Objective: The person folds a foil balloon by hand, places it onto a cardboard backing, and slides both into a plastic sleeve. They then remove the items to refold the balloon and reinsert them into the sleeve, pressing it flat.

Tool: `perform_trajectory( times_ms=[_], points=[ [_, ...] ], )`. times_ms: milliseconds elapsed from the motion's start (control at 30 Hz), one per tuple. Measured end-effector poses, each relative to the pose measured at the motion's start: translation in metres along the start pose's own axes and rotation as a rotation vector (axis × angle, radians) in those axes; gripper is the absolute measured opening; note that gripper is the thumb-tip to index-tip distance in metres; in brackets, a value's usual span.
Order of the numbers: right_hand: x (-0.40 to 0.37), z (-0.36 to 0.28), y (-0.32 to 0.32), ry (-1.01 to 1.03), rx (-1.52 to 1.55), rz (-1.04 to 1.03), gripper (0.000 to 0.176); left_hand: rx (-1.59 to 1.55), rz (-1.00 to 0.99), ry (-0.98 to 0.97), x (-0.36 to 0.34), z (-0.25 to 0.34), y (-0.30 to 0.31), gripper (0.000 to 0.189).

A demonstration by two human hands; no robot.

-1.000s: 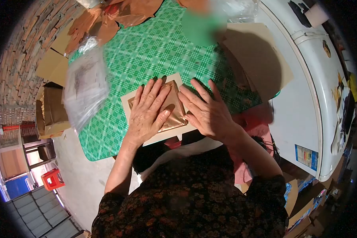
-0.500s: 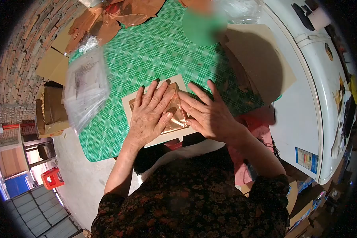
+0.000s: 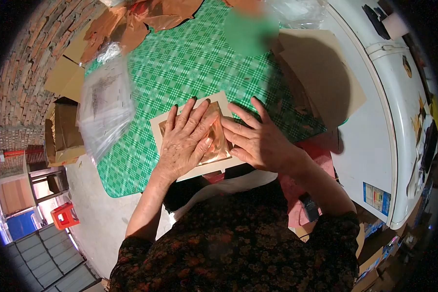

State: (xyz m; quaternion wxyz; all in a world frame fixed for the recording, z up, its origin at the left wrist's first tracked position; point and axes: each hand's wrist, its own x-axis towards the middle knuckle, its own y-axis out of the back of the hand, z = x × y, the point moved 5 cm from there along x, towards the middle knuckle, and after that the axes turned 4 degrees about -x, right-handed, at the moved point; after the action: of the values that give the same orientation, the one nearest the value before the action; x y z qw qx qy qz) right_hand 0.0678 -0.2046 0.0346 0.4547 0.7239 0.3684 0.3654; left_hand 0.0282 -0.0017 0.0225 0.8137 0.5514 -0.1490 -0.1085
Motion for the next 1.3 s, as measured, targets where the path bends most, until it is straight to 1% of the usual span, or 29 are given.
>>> perform_trajectory(
  times_ms=[200,400,500,600,700,800,900,1000,1133,1233,1300],
  points=[
    [0.001,-0.004,0.003,-0.021,-0.027,0.043,0.043,0.029,-0.018,0.024,0.001,0.002,0.002,0.057],
    [-0.006,-0.010,0.000,-0.019,-0.023,-0.007,0.036,0.030,0.013,0.014,0.001,0.003,0.001,0.055],
    [-0.009,-0.011,0.000,-0.008,0.002,0.042,0.036,0.040,0.014,0.009,0.001,0.004,0.002,0.055],
    [-0.010,-0.013,-0.001,-0.037,0.063,0.060,0.038,0.039,0.026,0.003,0.001,0.004,0.003,0.055],
    [-0.010,-0.015,-0.002,-0.138,0.243,0.139,0.043,0.049,0.037,-0.003,0.001,0.004,0.001,0.055],
    [-0.006,-0.020,0.000,-0.105,0.122,0.175,0.050,0.060,0.039,-0.004,0.000,0.003,0.000,0.055],
    [-0.005,-0.035,-0.006,-0.071,-0.096,0.248,0.057,0.062,0.034,0.001,0.000,0.003,0.001,0.057],
    [-0.009,-0.043,-0.015,-0.067,-0.205,0.286,0.059,0.051,0.035,0.003,0.000,0.003,0.000,0.059],
    [-0.016,-0.050,-0.015,-0.045,-0.278,0.322,0.053,0.040,0.027,0.008,0.000,0.004,0.001,0.060],
    [-0.007,-0.049,-0.007,0.041,-0.148,0.337,0.049,0.026,0.035,0.009,0.000,0.004,0.002,0.061],
    [0.014,-0.052,-0.001,-0.042,0.072,0.366,0.051,0.014,0.049,-0.002,0.000,0.003,0.001,0.062]
  ],
)
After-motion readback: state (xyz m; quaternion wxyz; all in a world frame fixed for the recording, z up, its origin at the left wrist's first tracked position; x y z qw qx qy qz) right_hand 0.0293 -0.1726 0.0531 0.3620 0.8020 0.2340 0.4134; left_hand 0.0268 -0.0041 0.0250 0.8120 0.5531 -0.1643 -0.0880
